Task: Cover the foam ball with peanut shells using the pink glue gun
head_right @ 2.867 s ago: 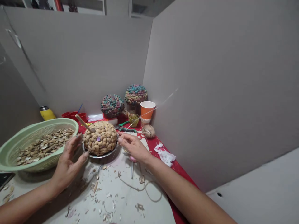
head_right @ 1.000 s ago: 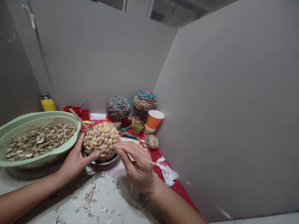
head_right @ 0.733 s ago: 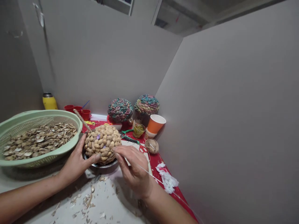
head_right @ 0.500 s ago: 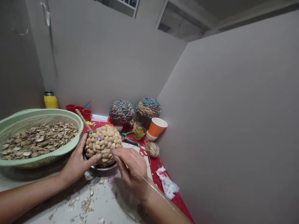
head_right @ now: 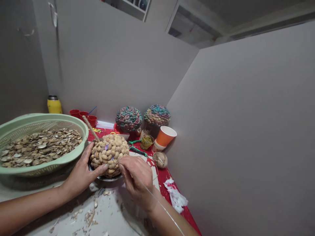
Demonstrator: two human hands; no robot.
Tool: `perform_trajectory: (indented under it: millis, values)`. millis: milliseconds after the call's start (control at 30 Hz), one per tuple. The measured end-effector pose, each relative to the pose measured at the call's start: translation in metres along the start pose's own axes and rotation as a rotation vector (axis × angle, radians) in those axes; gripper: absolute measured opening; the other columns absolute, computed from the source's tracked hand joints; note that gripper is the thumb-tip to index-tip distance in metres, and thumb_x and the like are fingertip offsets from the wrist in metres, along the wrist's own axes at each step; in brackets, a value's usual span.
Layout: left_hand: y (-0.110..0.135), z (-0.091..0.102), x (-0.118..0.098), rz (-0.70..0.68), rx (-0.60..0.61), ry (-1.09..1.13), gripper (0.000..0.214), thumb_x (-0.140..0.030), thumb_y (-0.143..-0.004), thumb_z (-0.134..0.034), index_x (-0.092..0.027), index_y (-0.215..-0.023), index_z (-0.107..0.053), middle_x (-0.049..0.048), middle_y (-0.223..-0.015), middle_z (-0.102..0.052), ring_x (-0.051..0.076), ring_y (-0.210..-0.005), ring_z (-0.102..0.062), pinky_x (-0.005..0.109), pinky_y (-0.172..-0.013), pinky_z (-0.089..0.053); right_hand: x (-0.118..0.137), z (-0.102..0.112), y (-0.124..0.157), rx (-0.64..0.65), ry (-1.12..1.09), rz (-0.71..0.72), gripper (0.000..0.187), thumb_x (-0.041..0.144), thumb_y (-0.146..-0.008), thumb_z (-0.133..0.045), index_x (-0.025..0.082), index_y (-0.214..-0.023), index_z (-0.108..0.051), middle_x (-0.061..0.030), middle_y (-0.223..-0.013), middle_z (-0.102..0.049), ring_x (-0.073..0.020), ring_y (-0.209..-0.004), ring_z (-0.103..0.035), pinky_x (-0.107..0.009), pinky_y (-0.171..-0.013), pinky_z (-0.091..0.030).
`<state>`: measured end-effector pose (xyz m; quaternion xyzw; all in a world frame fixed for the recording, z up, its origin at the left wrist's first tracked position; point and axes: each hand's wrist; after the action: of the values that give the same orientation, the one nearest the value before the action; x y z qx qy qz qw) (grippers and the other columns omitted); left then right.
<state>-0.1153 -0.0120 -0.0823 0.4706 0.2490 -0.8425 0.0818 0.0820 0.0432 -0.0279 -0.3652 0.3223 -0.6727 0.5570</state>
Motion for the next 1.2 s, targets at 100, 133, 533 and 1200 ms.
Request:
perform_trajectory:
  millis: [100, 133, 533, 1200]
  values:
    - [0.0003, -0.0008, 0.0026, 0.000, -0.010, -0.001, 0.096, -0.055, -0.075, -0.065, -0.007, -0.149, -0.029, 0.0233, -0.155, -0.036, 0.034, -0.145, -0.033, 0.050, -0.120, -0.027, 0.0018, 0.0007, -0.0012, 0.012, 0.006, -0.001, 0.029, -0.004, -0.086, -0.057, 0.015, -0.108, -0.061, -0.0087, -0.091, -0.071, -0.0181, -0.087, -0.067, -0.032, -0.078, -0.054]
    - [0.0004, -0.0011, 0.0033, -0.001, -0.014, -0.001, 0.096, -0.055, -0.075, -0.065, -0.007, -0.149, -0.029, 0.0233, -0.155, -0.036, 0.034, -0.145, -0.033, 0.050, -0.120, -0.027, 0.0025, 0.0009, -0.0017, 0.020, 0.008, 0.000, 0.029, -0.004, -0.086, -0.057, 0.015, -0.108, -0.061, -0.0087, -0.091, -0.070, -0.0180, -0.087, -0.067, -0.032, -0.079, -0.053]
    - [0.0014, -0.0021, 0.0044, -0.018, -0.034, 0.010, 0.093, -0.055, -0.075, -0.067, -0.010, -0.149, -0.031, 0.0227, -0.154, -0.039, 0.035, -0.144, -0.036, 0.053, -0.119, -0.029, 0.0056, 0.0016, -0.0053, 0.048, 0.027, -0.007, 0.025, -0.001, -0.088, -0.055, 0.016, -0.105, -0.060, -0.0089, -0.090, -0.069, -0.0188, -0.084, -0.065, -0.032, -0.075, -0.051]
    - [0.0021, -0.0034, 0.0077, -0.032, -0.035, 0.008, 0.092, -0.053, -0.077, -0.066, -0.011, -0.149, -0.030, 0.0237, -0.155, -0.037, 0.035, -0.144, -0.035, 0.056, -0.118, -0.028, 0.0070, 0.0004, -0.0063, 0.047, 0.072, -0.025, 0.023, 0.001, -0.089, -0.057, 0.018, -0.104, -0.060, -0.0078, -0.089, -0.070, -0.0192, -0.081, -0.066, -0.033, -0.074, -0.052]
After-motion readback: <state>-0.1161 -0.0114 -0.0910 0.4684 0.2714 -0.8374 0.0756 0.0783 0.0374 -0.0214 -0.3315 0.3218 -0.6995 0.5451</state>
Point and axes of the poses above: each hand's wrist, its own y-axis away from the middle knuckle, its own z-axis out of the back of the hand, x = y × z
